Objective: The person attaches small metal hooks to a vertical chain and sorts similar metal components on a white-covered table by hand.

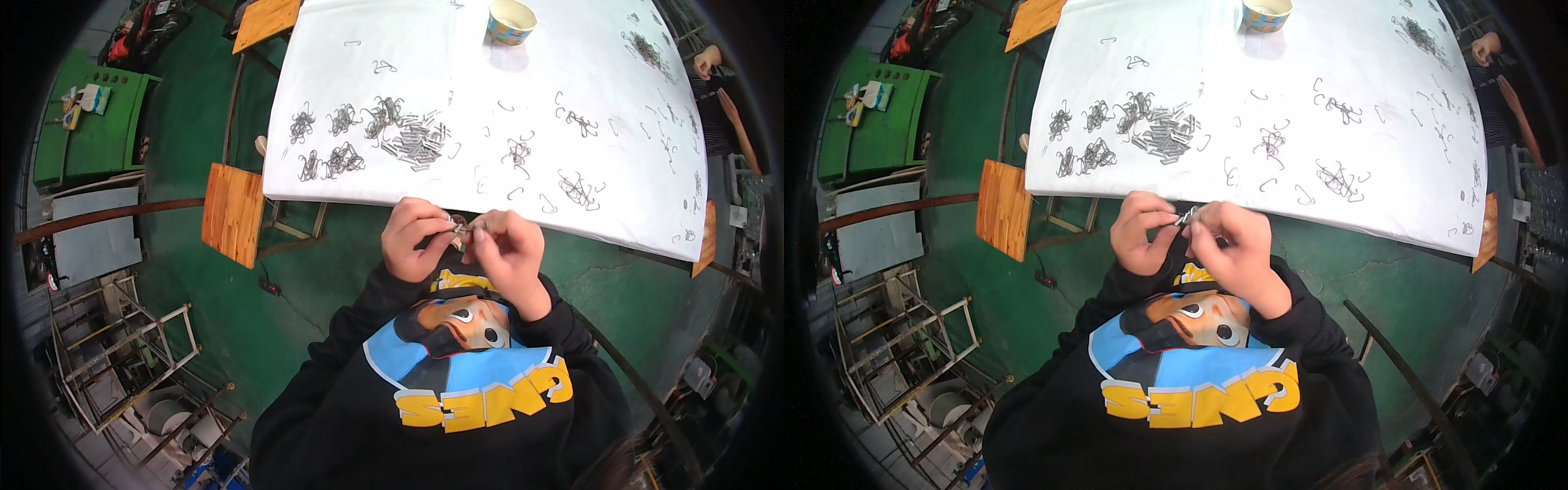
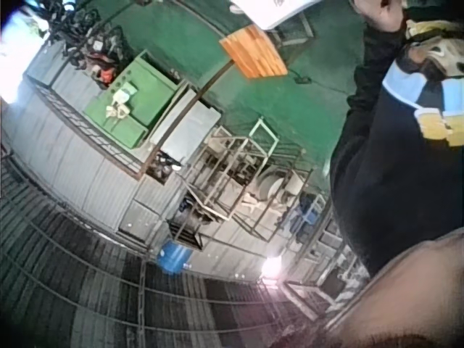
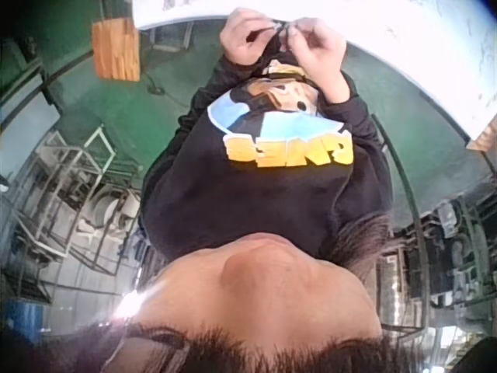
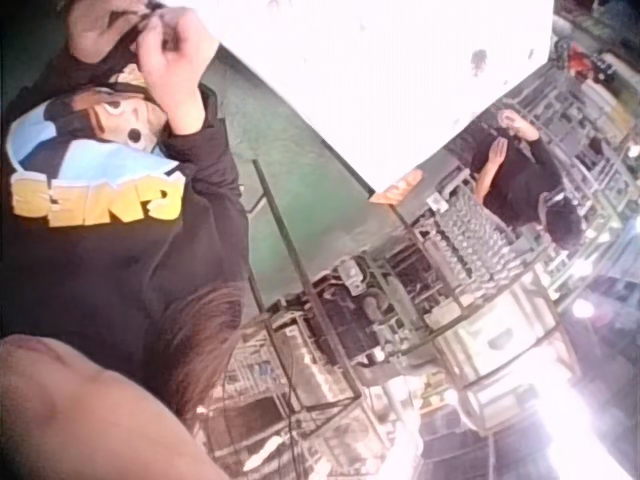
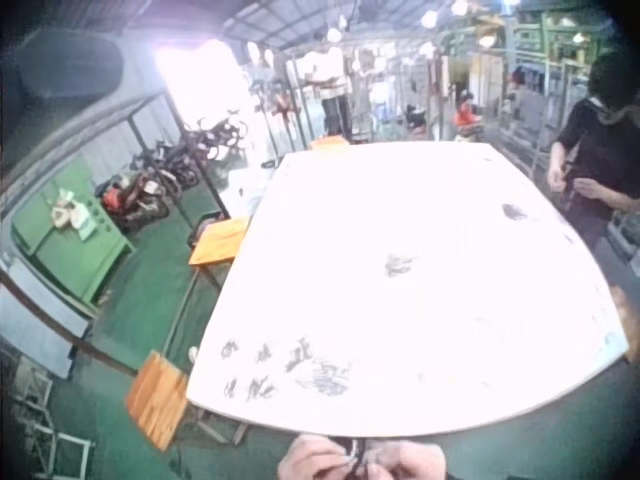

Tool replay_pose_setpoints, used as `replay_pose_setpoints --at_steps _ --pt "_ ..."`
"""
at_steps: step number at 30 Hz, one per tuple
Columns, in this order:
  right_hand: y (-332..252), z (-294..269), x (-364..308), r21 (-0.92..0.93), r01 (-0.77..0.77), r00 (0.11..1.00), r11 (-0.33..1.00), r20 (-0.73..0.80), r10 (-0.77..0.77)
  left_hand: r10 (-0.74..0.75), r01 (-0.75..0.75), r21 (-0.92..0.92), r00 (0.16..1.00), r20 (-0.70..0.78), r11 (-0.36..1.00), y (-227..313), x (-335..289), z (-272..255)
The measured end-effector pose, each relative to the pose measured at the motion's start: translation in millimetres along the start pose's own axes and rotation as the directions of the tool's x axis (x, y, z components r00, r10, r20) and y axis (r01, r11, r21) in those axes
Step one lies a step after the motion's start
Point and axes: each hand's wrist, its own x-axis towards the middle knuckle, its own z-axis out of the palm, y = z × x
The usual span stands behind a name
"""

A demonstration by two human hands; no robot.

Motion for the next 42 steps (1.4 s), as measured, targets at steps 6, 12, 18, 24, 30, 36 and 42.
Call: replay_pose_setpoints --at_steps 6,12,18,24,30,36,42 --pt "-10.4 -5.0 -3.5 -0.353 0.300 0.951 0.886 0.037 -0.307 -0.138 0.075 0.378 0.980 0.143 0.923 -107.4 1.2 14.8" --pt "-7.0 -9.5 -10.4 -0.388 0.268 0.958 0.882 0.011 -0.287 -0.157 -0.004 0.508 0.949 0.275 0.861 -161.4 18.3 21.4" --pt "-0.5 -14.6 -12.0 -0.379 0.190 0.970 0.905 -0.069 -0.233 -0.332 0.032 0.650 0.878 0.345 0.759 -160.1 33.2 22.1" --pt "1.4 -15.4 -11.7 -0.361 0.144 0.978 0.921 -0.091 -0.188 -0.374 0.015 0.681 0.845 0.383 0.732 -150.4 42.3 18.6" --pt "7.3 -11.6 -9.0 -0.412 0.150 0.984 0.899 -0.026 -0.176 -0.559 0.633 -0.320 0.773 0.299 0.705 -62.0 39.8 15.7" --pt "12.6 -12.0 -3.9 -0.448 0.174 0.980 0.877 -0.005 -0.197 -0.590 0.628 -0.640 0.741 0.320 0.442 4.9 19.7 17.0" --pt "14.7 -14.3 -3.1 -0.469 0.200 0.978 0.860 0.047 -0.202 -0.545 0.504 -0.582 0.830 0.121 0.638 10.3 9.8 23.7"
